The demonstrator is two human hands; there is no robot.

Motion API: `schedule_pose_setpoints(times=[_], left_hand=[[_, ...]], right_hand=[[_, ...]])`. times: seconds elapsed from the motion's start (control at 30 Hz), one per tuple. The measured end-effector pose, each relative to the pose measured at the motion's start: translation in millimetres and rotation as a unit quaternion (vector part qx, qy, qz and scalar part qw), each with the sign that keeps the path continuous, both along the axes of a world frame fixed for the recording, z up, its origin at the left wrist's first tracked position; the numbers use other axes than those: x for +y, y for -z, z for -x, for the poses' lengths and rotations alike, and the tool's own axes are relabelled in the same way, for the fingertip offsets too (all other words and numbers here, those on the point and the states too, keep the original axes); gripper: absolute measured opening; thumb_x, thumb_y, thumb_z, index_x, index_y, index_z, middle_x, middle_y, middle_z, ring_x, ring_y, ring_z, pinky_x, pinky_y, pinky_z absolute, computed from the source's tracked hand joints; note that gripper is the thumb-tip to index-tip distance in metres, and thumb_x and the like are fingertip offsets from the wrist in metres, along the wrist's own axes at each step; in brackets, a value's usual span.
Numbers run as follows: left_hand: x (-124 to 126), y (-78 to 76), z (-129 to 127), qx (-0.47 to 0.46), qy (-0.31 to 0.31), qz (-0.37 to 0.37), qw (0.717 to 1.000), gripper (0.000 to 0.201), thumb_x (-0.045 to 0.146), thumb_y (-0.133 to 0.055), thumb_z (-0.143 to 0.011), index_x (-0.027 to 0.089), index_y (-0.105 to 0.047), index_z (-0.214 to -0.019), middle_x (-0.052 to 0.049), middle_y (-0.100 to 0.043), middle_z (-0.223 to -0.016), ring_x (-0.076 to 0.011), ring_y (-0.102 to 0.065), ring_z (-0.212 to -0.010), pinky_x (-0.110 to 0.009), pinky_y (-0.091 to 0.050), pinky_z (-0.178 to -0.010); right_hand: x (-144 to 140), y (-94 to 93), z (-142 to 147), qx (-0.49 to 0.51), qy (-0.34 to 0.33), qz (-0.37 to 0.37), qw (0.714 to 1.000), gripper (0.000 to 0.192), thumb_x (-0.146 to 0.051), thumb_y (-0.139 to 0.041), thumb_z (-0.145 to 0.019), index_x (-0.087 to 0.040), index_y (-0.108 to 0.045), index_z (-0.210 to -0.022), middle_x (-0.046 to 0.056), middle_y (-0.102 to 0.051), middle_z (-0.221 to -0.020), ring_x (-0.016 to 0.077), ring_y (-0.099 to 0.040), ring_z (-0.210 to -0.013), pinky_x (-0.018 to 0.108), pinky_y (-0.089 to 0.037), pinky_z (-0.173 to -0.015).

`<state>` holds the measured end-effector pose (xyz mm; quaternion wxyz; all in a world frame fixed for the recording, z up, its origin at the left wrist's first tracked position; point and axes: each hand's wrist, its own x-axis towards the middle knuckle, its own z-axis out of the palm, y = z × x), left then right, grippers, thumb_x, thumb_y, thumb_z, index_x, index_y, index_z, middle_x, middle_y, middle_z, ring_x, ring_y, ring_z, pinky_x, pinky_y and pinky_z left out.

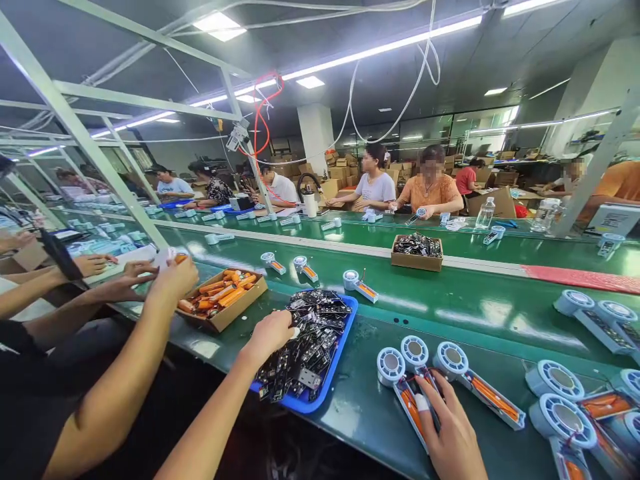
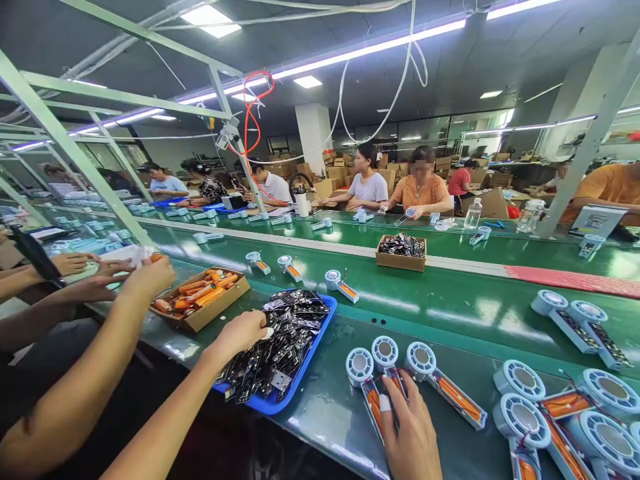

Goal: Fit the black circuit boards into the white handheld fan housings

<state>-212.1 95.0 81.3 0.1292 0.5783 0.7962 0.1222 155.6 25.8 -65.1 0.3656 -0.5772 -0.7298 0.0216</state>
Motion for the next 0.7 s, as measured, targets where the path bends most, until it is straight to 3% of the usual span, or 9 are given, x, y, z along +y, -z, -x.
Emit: schedule_pose_setpoints(times=[0.17,0.3,0.4,0.43,0.5,0.57,0.7], left_hand=[[-3.6,-10.3,1.0,-0.131,-0.003,-0.074,0.989,0.027,0.041,-0.071,-0.088,0.016,-0.07,-0.099,-0.006,-0.074,-0.102,-0.0242,-0.07,-0.097,-0.042,-0.056,-0.088],[-26.5,-6.7,-24.8,-0.299,0.02,-0.177,0.938,0.053,0.064,-0.06,-0.078,0.016,-0.069,-0.1,-0.011,-0.078,-0.103,-0.0296,-0.07,-0.105,-0.037,-0.054,-0.093],[-56.5,22.3,-65.4,-0.412,0.032,-0.183,0.892,0.064,0.069,-0.041,-0.084,0.013,-0.065,-0.106,-0.014,-0.078,-0.099,-0.0284,-0.075,-0.093,-0.039,-0.058,-0.084],[-67.9,35.6,-80.5,-0.451,0.025,-0.174,0.875,0.063,0.068,-0.045,-0.084,0.012,-0.063,-0.109,-0.013,-0.078,-0.096,-0.0278,-0.075,-0.087,-0.04,-0.059,-0.081],[-90.0,62.3,-109.6,-0.572,-0.033,-0.141,0.807,0.061,0.062,-0.068,-0.075,0.014,-0.06,-0.114,-0.01,-0.079,-0.09,-0.0253,-0.075,-0.08,-0.038,-0.059,-0.08],[-108.3,83.6,-133.7,-0.63,-0.069,-0.11,0.766,0.071,0.059,-0.076,-0.072,0.017,-0.054,-0.124,-0.006,-0.079,-0.088,-0.0231,-0.074,-0.079,-0.036,-0.058,-0.082],[-124.2,100.1,-159.7,-0.667,-0.086,-0.065,0.737,0.071,0.061,-0.078,-0.067,0.017,-0.055,-0.118,-0.004,-0.078,-0.084,-0.0224,-0.073,-0.076,-0.034,-0.056,-0.079]], right_hand=[[0.6,-1.5,-2.5,-0.003,-0.018,-0.012,1.0,0.042,-0.045,-0.039,-0.103,-0.03,-0.07,-0.127,0.01,-0.064,-0.136,0.0313,-0.066,-0.12,0.044,-0.062,-0.09],[-4.9,-5.3,2.3,0.001,-0.003,-0.025,1.0,0.042,-0.041,-0.039,-0.103,-0.027,-0.073,-0.122,0.012,-0.066,-0.132,0.0319,-0.068,-0.116,0.046,-0.062,-0.09],[-17.2,-14.0,5.2,-0.017,-0.006,-0.028,0.999,0.036,-0.037,-0.046,-0.101,-0.025,-0.071,-0.123,0.014,-0.067,-0.128,0.0317,-0.069,-0.112,0.045,-0.062,-0.089],[-22.2,-18.7,5.5,-0.025,-0.008,-0.032,0.999,0.034,-0.035,-0.049,-0.1,-0.025,-0.07,-0.124,0.014,-0.066,-0.129,0.0318,-0.069,-0.112,0.044,-0.062,-0.087],[-31.6,-31.3,6.2,-0.031,-0.007,-0.045,0.998,0.032,-0.031,-0.051,-0.098,-0.024,-0.068,-0.124,0.015,-0.063,-0.132,0.032,-0.067,-0.114,0.043,-0.061,-0.087],[-37.8,-46.8,7.9,-0.021,-0.012,-0.054,0.998,0.03,-0.024,-0.048,-0.097,-0.023,-0.067,-0.12,0.015,-0.063,-0.127,0.0298,-0.067,-0.111,0.04,-0.06,-0.086],[-34.2,-79.0,15.7,-0.042,-0.072,-0.007,0.997,0.03,-0.013,-0.045,-0.096,-0.022,-0.066,-0.114,0.01,-0.07,-0.103,0.0235,-0.07,-0.09,0.033,-0.057,-0.075]])
